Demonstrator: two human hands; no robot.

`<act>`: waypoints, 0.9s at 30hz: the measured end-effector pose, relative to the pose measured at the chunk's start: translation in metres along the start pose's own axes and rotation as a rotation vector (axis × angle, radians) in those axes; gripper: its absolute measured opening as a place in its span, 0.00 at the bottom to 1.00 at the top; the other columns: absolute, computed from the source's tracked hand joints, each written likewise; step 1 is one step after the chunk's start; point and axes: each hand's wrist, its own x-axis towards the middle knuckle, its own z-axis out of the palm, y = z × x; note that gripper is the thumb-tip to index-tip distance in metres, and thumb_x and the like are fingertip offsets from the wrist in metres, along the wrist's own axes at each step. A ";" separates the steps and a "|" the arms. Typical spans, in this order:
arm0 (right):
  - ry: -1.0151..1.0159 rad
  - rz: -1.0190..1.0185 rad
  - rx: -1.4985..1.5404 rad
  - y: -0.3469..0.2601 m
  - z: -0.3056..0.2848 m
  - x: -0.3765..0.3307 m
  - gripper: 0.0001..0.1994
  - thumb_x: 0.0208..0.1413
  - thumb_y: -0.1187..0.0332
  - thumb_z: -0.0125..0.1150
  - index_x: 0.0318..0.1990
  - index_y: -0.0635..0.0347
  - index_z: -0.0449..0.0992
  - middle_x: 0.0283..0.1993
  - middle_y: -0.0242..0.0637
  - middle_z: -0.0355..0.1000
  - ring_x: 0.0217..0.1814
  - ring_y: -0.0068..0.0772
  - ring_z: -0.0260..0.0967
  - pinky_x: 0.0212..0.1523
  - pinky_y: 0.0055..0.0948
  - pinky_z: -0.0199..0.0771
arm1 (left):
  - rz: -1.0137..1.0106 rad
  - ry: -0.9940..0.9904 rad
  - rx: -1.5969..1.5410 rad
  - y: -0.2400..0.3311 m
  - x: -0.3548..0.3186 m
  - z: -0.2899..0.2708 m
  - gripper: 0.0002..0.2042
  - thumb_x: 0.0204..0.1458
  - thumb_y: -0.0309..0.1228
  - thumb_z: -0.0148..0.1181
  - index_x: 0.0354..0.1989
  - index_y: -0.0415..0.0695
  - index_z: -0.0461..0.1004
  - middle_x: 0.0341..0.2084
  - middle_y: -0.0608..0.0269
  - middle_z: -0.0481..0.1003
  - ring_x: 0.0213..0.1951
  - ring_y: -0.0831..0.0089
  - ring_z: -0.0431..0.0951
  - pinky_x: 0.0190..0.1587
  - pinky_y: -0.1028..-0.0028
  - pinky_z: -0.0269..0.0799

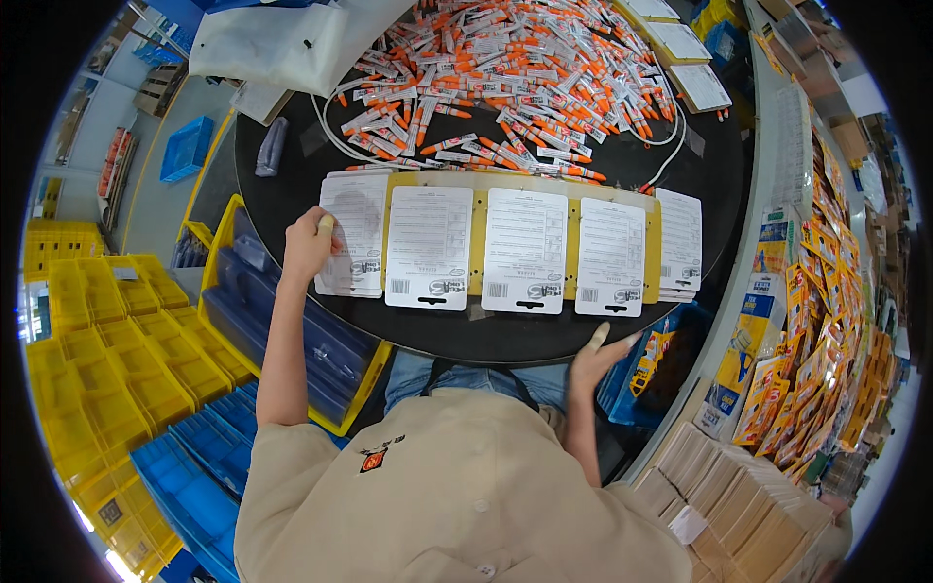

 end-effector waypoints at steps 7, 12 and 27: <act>-0.491 -0.739 -0.163 -0.094 -0.044 0.064 0.22 0.57 0.72 0.51 0.60 0.51 0.70 0.66 0.40 0.62 0.73 0.46 0.49 0.72 0.54 0.31 | 0.104 0.244 -0.143 0.010 -0.005 -0.031 0.11 0.59 0.28 0.47 0.38 0.35 0.75 0.25 0.58 0.78 0.27 0.75 0.79 0.30 0.75 0.72; -0.585 -1.044 -0.344 -0.125 0.006 0.011 0.27 0.49 0.75 0.58 0.58 0.40 0.73 0.67 0.42 0.59 0.72 0.48 0.49 0.70 0.58 0.32 | 0.223 0.289 -0.066 0.055 -0.041 -0.044 0.10 0.61 0.29 0.45 0.38 0.37 0.72 0.29 0.61 0.77 0.27 0.76 0.75 0.31 0.77 0.69; 0.093 -0.077 0.797 -0.095 -0.042 0.253 0.19 0.57 0.60 0.59 0.48 0.68 0.70 0.43 0.45 0.72 0.41 0.39 0.73 0.38 0.39 0.77 | 0.808 -0.579 -0.306 0.267 -0.110 0.158 0.11 0.49 0.21 0.56 0.42 0.40 0.68 0.32 0.54 0.76 0.34 0.58 0.79 0.36 0.66 0.74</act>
